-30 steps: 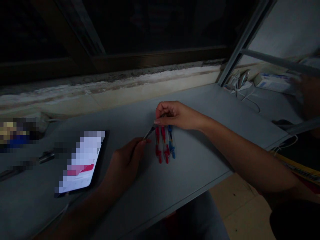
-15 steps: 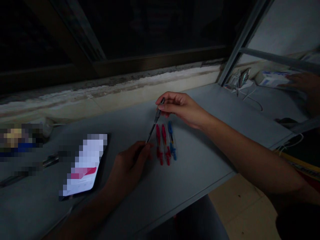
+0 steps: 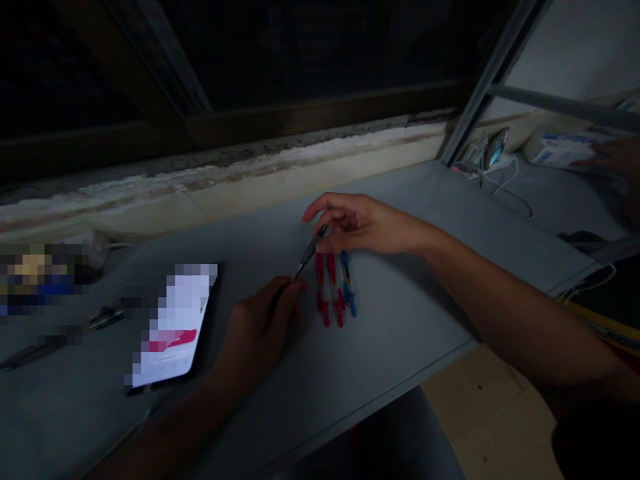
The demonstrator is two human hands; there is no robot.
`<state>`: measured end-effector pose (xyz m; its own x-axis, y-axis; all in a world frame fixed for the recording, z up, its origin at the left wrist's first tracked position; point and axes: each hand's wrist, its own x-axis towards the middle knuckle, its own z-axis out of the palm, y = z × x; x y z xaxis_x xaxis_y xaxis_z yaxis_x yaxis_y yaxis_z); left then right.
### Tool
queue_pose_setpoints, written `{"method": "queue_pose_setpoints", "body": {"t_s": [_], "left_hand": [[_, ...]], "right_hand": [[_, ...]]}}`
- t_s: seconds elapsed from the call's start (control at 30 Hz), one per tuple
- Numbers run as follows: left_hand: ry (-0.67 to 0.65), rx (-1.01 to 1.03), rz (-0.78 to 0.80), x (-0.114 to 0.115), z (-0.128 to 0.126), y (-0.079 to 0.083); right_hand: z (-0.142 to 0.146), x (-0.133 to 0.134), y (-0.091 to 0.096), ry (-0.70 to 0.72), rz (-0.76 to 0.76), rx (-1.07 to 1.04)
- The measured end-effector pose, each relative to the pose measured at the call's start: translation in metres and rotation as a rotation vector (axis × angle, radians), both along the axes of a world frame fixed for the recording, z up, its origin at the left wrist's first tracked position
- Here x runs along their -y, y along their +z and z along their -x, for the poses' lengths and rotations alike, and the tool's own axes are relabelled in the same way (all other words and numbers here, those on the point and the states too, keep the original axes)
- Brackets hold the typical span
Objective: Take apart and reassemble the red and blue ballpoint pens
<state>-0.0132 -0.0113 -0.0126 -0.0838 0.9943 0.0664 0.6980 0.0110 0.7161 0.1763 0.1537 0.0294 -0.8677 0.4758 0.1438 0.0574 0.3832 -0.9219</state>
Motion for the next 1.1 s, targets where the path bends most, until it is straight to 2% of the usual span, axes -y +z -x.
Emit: {"method": "queue_pose_setpoints", "body": {"t_s": [0.17, 0.3, 0.43, 0.57, 0.7, 0.87, 0.93, 1.1], "left_hand": [[-0.028, -0.01, -0.005, -0.001, -0.002, 0.004], [0.004, -0.02, -0.008, -0.001, -0.002, 0.005], [-0.02, -0.011, -0.001, -0.001, -0.001, 0.002], [-0.024, -0.015, -0.004, -0.001, 0.0, 0.002], [-0.006, -0.04, -0.037, 0.0, -0.001, 0.004], [0.039, -0.07, -0.134, 0.007, -0.004, 0.003], [-0.017, -0.051, -0.188, 0.011, -0.005, 0.002], [-0.456, 0.012, -0.365, 0.017, -0.006, -0.004]], "right_hand": [[-0.005, 0.004, 0.006, -0.219, -0.205, 0.152], [-0.005, 0.005, 0.008, -0.073, -0.184, 0.109], [-0.004, 0.001, 0.005, -0.148, -0.233, 0.11], [-0.004, -0.002, 0.001, 0.03, -0.174, 0.085], [-0.004, -0.001, 0.002, 0.031, -0.176, 0.163], [-0.002, 0.002, 0.003, 0.01, -0.01, 0.187], [0.0, 0.002, 0.001, -0.034, 0.085, 0.15], [0.008, 0.006, -0.009, -0.177, 0.242, 0.078]]}}
